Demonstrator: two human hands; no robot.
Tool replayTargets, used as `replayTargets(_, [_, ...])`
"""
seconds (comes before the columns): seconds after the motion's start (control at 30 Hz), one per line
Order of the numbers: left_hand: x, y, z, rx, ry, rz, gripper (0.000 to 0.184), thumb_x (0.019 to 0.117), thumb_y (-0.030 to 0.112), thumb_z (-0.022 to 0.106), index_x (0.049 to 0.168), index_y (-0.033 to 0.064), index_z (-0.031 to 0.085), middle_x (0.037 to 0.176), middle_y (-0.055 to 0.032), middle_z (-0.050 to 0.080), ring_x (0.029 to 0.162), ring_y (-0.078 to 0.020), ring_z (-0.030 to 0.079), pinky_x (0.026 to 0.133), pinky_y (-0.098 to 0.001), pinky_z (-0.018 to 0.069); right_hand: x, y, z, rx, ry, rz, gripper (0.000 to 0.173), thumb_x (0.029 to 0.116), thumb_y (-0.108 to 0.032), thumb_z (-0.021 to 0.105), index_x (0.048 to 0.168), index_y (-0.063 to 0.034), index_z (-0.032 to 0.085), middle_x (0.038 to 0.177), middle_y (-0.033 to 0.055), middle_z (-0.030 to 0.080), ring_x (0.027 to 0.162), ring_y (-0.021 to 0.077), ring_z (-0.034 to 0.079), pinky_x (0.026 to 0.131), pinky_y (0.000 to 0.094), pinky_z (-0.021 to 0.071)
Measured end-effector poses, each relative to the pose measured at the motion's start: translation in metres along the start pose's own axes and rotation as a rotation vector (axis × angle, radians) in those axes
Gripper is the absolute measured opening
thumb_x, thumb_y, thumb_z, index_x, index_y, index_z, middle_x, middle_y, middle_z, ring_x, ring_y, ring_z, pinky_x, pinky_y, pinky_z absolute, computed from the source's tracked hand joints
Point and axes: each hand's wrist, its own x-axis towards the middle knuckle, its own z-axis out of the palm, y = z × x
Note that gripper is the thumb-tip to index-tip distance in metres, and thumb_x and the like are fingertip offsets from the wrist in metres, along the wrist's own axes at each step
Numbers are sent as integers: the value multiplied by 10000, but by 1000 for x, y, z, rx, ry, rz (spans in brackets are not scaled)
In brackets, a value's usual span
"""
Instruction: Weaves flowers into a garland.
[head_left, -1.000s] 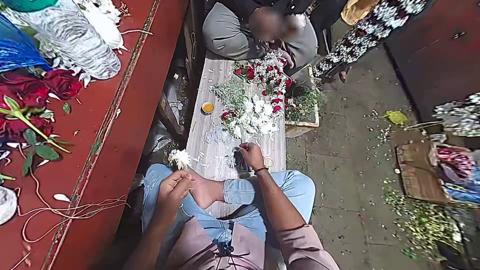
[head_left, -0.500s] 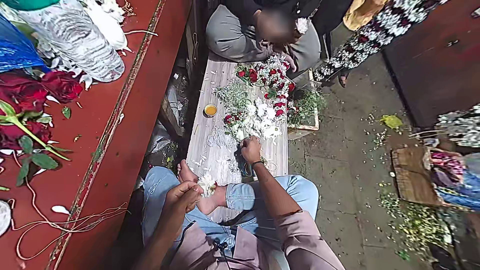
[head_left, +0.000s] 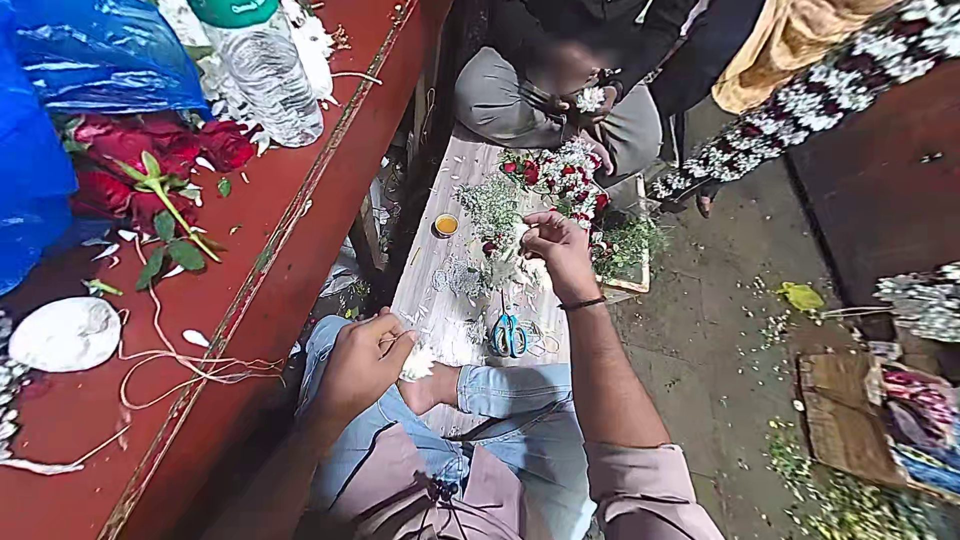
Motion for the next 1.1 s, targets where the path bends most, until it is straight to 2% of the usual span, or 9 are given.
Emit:
replayTargets(0.1, [11, 12, -3, -176, -127, -42, 271, 956, 365, 683, 810, 137, 687, 668, 45, 592, 601, -56, 549, 577, -270, 475, -38, -35, 0, 11, -43, -21, 260, 940, -12, 633, 1199, -18, 654, 856, 62, 699, 707, 141, 659, 673, 331, 590])
replayTargets(0.2, [25, 23, -2, -248, -194, -26, 252, 945, 325, 708, 784, 133, 682, 608, 32, 561, 538, -88, 522, 515, -298, 446, -84, -59, 6, -16, -125, -55, 237, 960, -8, 616, 1181, -86, 651, 850, 29, 673, 677, 113, 619, 655, 279, 566])
replayTargets(0.27, [33, 25, 2, -268, -206, 13, 247, 953, 302, 705, 793, 116, 683, 595, 17, 552, 511, -98, 509, 487, -297, 441, -98, -68, 15, -6, -174, -61, 233, 952, -8, 623, 1173, -73, 659, 869, 46, 685, 691, 132, 635, 664, 296, 576])
replayTargets(0.4, [47, 26, 9, -260, -214, 35, 258, 948, 308, 720, 797, 102, 687, 585, -3, 563, 484, -115, 499, 465, -301, 428, -110, -78, 41, 47, -259, -68, 207, 941, -13, 639, 1145, -36, 668, 861, 84, 687, 693, 176, 654, 648, 335, 592])
replayTargets(0.63, [51, 34, 13, -169, -208, 31, 183, 890, 267, 786, 822, 116, 707, 555, 10, 555, 454, -108, 485, 440, -304, 418, -108, -76, 76, 48, -363, -89, 165, 936, -2, 654, 1098, -28, 673, 791, 83, 679, 624, 162, 629, 571, 296, 556])
replayTargets(0.83, [43, 37, 12, -106, -154, 117, 120, 892, 224, 746, 815, 137, 713, 569, 32, 550, 461, -90, 478, 438, -296, 413, -115, -84, 74, -26, -397, -117, 174, 912, -14, 647, 1078, -55, 681, 675, 70, 627, 487, 165, 532, 420, 284, 447])
replayTargets(1.0, [44, 30, 21, -135, -137, 205, 60, 868, 153, 707, 815, 132, 685, 615, 40, 559, 512, -75, 497, 462, -274, 421, -94, -88, 83, -109, -459, -100, 114, 882, -60, 721, 990, -49, 686, 671, 22, 629, 575, 120, 590, 552, 318, 519])
replayTargets(1.03, [43, 29, 23, -176, -135, 235, 54, 875, 131, 687, 822, 124, 679, 637, 37, 581, 532, -69, 523, 480, -268, 445, -95, -90, 83, -74, -464, -103, 98, 885, -60, 724, 972, -45, 682, 671, 25, 630, 578, 120, 589, 553, 315, 512])
replayTargets(1.1, [44, 30, 21, -259, -163, 275, 49, 915, 99, 685, 917, 101, 734, 778, 23, 696, 670, -64, 649, 621, -277, 573, -95, -93, 81, 140, -467, -156, 83, 920, -48, 702, 978, 6, 675, 696, 55, 659, 597, 124, 622, 566, 296, 544])
